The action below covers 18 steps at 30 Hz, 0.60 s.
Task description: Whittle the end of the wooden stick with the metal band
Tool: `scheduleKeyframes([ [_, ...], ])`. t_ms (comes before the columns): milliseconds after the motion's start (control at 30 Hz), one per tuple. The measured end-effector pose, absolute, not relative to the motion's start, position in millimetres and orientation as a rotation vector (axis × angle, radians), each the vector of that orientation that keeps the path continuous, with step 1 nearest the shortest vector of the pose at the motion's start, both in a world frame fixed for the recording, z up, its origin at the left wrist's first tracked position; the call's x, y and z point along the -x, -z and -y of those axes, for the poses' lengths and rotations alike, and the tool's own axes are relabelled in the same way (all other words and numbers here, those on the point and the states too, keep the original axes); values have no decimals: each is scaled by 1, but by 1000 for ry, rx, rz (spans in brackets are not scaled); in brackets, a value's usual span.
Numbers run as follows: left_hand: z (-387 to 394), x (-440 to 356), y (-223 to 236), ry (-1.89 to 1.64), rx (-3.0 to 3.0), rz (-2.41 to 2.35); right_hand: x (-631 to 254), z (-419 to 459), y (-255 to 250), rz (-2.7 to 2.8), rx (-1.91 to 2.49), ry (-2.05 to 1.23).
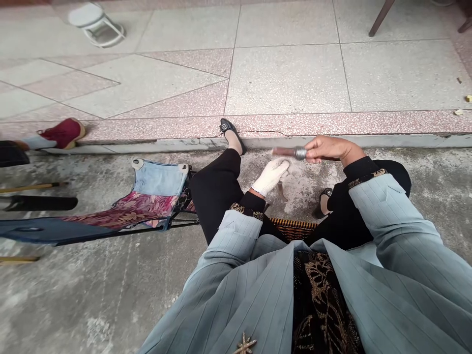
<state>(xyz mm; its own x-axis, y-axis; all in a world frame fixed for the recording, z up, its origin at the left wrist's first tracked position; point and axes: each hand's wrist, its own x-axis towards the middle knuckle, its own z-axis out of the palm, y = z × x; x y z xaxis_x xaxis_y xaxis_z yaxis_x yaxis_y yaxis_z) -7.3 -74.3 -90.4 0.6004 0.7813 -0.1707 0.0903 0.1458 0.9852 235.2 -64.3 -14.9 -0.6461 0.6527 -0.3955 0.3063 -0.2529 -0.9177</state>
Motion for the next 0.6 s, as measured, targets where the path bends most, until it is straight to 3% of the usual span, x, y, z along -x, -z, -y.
scheduleKeyframes([
  [200,79,7,89,-461,-1355,-717,-242,55,30,1234,1461,-1563],
  [433,79,7,84,-333,-1622,-738,-222,49,32,2033,2199,-1100],
  [500,78,9,84,-309,-1697,-759,-218,51,32,2257,2232,-1138],
  [600,76,12,84,-285,-1787,-735,-219,56,36,2455,2094,-1603],
])
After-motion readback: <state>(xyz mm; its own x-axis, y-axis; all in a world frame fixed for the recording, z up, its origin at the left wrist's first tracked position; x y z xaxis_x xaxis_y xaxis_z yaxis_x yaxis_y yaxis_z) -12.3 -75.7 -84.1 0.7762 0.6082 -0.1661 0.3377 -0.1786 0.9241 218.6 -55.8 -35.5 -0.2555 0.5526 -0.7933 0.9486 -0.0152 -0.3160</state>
